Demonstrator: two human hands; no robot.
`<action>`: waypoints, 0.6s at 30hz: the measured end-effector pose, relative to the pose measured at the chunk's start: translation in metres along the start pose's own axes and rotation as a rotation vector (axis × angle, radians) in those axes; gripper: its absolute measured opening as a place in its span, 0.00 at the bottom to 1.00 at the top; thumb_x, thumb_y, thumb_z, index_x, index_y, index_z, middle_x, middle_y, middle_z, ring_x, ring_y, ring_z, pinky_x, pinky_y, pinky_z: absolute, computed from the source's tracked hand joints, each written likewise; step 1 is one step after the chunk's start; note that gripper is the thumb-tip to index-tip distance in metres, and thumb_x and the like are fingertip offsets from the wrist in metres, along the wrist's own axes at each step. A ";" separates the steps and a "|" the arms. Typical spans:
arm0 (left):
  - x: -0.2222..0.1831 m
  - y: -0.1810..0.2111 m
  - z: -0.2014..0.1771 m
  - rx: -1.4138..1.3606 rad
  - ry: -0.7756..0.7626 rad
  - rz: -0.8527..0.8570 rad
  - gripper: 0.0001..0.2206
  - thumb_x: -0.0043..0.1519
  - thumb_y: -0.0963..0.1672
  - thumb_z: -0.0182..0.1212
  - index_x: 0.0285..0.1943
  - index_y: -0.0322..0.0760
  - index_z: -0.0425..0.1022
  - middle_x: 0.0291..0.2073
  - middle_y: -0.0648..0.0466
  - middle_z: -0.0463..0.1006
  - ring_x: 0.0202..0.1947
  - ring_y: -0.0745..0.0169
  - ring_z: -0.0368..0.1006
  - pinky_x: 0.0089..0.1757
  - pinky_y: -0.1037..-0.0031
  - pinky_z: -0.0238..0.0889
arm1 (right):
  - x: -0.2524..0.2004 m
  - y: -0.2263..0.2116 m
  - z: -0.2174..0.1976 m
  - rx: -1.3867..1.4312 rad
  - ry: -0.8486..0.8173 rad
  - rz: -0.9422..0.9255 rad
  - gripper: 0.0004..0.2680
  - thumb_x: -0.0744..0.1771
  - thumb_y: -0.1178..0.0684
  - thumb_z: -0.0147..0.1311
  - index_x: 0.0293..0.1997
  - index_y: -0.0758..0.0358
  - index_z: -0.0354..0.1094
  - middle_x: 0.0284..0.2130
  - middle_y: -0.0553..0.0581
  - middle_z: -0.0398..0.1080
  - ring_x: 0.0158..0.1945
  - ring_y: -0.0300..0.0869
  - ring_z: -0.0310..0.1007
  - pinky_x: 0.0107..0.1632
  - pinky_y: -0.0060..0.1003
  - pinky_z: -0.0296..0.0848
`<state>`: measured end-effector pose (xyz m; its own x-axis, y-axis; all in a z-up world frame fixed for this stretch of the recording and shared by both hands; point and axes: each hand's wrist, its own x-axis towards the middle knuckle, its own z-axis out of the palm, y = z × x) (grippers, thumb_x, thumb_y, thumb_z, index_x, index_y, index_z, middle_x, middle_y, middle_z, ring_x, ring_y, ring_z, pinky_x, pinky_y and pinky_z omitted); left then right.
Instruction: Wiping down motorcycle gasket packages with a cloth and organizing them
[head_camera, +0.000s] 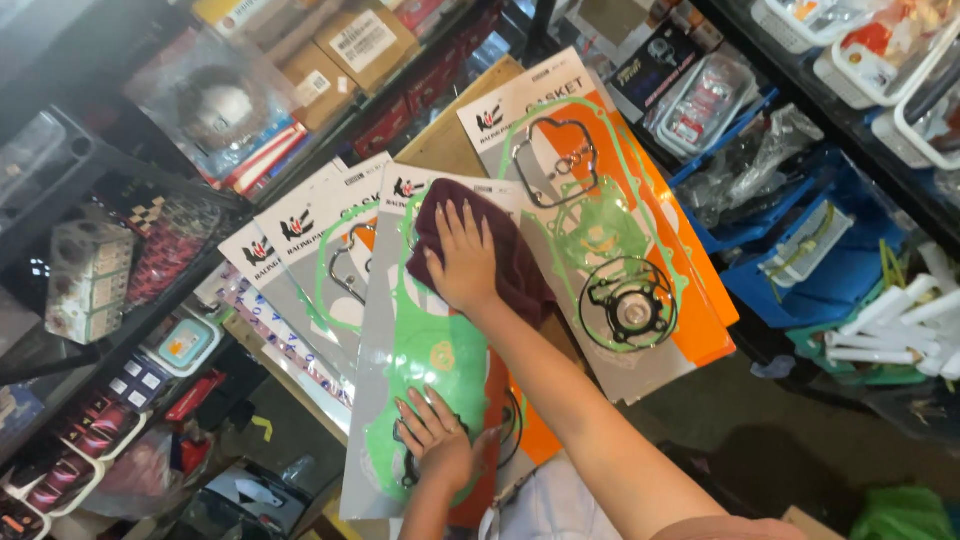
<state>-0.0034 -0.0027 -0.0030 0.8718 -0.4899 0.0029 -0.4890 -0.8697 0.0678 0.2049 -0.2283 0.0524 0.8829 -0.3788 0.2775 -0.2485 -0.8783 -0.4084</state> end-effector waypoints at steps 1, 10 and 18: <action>0.009 0.000 -0.015 -0.001 -0.006 0.007 0.63 0.50 0.69 0.48 0.77 0.16 0.30 0.75 0.20 0.28 0.74 0.16 0.25 0.65 0.35 0.27 | -0.013 -0.009 -0.012 -0.002 -0.002 0.008 0.26 0.68 0.44 0.50 0.74 0.64 0.52 0.74 0.60 0.52 0.78 0.57 0.47 0.75 0.57 0.44; 0.039 0.001 -0.057 -0.044 -0.933 -0.027 0.49 0.63 0.59 0.47 0.72 0.07 0.36 0.66 0.09 0.08 0.64 0.03 0.00 0.58 0.28 0.06 | -0.162 -0.051 -0.101 0.194 -0.184 -0.114 0.25 0.65 0.49 0.54 0.69 0.69 0.59 0.71 0.65 0.55 0.74 0.61 0.52 0.69 0.54 0.55; 0.036 0.002 -0.053 -0.066 -0.885 -0.079 0.60 0.64 0.66 0.49 0.74 0.10 0.18 0.71 0.13 0.14 0.69 0.08 0.09 0.62 0.32 0.12 | -0.097 -0.020 -0.058 -0.018 -0.088 -0.080 0.27 0.65 0.45 0.54 0.72 0.66 0.56 0.71 0.66 0.55 0.75 0.61 0.51 0.70 0.60 0.52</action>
<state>0.0285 -0.0188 0.0499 0.5463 -0.3199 -0.7741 -0.4022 -0.9109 0.0926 0.1016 -0.1906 0.0842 0.9315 -0.2813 0.2306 -0.1827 -0.9100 -0.3721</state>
